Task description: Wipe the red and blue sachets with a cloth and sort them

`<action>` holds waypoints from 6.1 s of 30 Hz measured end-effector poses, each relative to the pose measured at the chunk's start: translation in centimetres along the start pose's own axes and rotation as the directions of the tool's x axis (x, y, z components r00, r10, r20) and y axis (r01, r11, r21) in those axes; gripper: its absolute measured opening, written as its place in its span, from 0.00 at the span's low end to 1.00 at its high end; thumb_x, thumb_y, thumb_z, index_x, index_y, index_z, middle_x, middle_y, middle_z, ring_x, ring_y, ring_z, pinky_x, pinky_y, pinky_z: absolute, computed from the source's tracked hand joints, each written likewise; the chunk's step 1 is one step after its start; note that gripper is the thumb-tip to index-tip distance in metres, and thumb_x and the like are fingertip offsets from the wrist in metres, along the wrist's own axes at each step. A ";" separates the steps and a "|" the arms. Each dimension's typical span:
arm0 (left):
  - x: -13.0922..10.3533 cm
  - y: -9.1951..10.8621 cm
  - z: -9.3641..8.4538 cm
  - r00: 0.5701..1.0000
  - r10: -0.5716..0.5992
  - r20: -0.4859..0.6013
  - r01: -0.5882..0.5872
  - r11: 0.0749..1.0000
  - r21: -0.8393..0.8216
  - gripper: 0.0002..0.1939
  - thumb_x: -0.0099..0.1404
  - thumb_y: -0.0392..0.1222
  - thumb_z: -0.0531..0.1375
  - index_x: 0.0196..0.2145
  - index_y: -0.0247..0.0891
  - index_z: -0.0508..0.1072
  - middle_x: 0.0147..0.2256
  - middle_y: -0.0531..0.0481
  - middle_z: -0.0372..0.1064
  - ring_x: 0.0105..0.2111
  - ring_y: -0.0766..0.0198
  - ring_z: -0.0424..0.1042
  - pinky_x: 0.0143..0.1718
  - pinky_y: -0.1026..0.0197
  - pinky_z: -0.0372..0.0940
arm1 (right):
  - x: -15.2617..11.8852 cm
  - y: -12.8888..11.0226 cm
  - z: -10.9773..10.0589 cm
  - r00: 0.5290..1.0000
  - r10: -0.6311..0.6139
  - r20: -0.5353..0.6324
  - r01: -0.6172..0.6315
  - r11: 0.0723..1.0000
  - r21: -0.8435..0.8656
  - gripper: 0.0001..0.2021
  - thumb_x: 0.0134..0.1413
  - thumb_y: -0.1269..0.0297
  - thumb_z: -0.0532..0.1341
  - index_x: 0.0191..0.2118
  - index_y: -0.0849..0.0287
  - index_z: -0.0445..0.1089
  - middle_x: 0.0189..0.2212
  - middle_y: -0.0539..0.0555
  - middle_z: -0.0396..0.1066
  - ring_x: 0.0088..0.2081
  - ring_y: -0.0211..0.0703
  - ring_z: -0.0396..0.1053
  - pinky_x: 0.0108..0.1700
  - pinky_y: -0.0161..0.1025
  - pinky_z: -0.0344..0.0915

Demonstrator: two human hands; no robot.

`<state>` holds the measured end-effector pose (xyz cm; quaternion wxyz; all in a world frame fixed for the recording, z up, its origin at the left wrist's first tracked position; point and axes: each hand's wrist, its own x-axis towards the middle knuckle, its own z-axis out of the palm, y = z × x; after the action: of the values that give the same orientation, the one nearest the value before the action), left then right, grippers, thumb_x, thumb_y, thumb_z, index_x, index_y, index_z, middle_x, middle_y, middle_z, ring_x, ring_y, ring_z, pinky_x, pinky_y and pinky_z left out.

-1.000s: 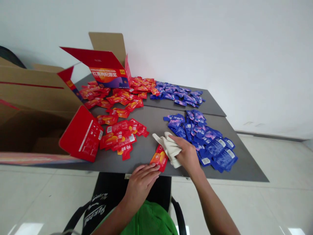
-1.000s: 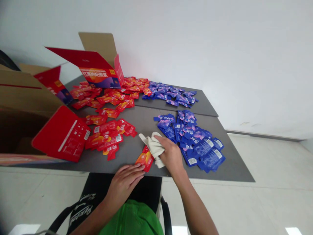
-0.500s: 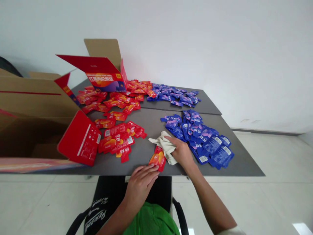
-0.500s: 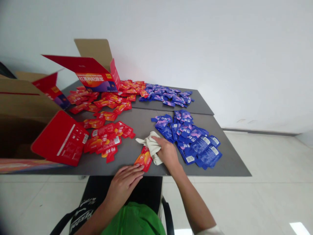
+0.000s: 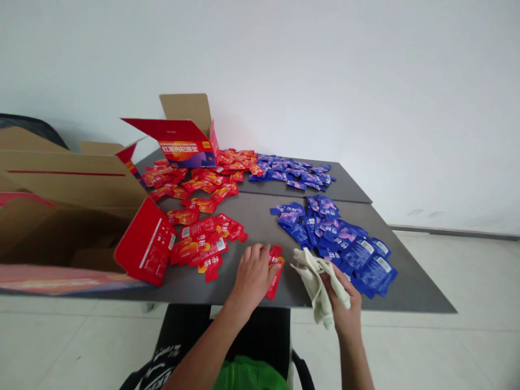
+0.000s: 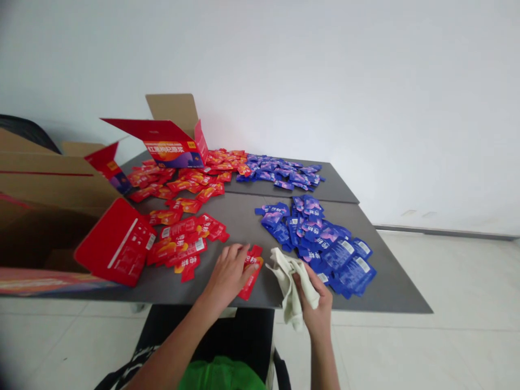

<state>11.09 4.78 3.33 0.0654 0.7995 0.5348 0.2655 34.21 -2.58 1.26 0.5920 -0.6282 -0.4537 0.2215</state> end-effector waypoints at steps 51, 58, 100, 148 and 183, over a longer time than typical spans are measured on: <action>-10.2 -3.4 -1.5 0.930 0.360 -0.076 -0.368 0.903 -0.221 0.15 0.77 0.32 0.54 0.50 0.44 0.77 0.51 0.53 0.80 0.54 0.57 0.78 0.56 0.52 0.70 | 3.9 -4.5 8.9 0.492 -0.361 0.792 0.654 0.754 -0.062 0.28 0.62 0.78 0.61 0.63 0.46 0.72 0.59 0.52 0.76 0.58 0.45 0.76 0.59 0.38 0.72; -10.3 -3.4 -1.3 0.933 0.338 -0.122 -0.357 0.908 -0.218 0.16 0.75 0.29 0.55 0.48 0.44 0.79 0.51 0.54 0.81 0.53 0.60 0.78 0.57 0.54 0.69 | 5.7 -6.0 8.3 0.615 -0.457 0.643 0.642 0.764 -0.071 0.26 0.62 0.75 0.63 0.64 0.48 0.71 0.59 0.55 0.76 0.58 0.48 0.75 0.59 0.41 0.71; -9.9 -2.6 -1.3 0.967 0.213 -0.140 -0.249 0.906 -0.341 0.14 0.71 0.28 0.58 0.43 0.44 0.80 0.45 0.53 0.83 0.48 0.59 0.81 0.53 0.54 0.71 | 3.2 -5.0 9.4 0.549 -0.295 0.782 0.517 0.855 -0.041 0.24 0.58 0.76 0.64 0.58 0.48 0.77 0.55 0.54 0.79 0.54 0.47 0.79 0.56 0.41 0.74; -9.7 -2.6 -1.4 0.975 0.179 -0.134 -0.215 0.915 -0.341 0.13 0.69 0.28 0.59 0.38 0.43 0.80 0.39 0.52 0.83 0.41 0.60 0.82 0.50 0.54 0.72 | 1.3 -7.6 7.3 0.559 -0.279 0.781 0.573 0.810 -0.121 0.29 0.60 0.78 0.62 0.62 0.43 0.73 0.58 0.51 0.77 0.55 0.46 0.78 0.56 0.39 0.73; -9.7 -2.4 -1.5 0.974 0.171 -0.145 -0.210 0.923 -0.323 0.11 0.70 0.28 0.58 0.36 0.42 0.77 0.37 0.53 0.82 0.39 0.59 0.82 0.49 0.53 0.69 | 0.5 -8.2 7.6 0.568 -0.270 0.777 0.568 0.812 -0.134 0.29 0.61 0.79 0.61 0.63 0.44 0.72 0.60 0.50 0.75 0.57 0.43 0.76 0.58 0.36 0.70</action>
<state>5.59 -3.13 0.18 0.1441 0.8083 0.4040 0.4033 25.76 1.06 7.57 0.2679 -0.4573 -0.8211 0.2119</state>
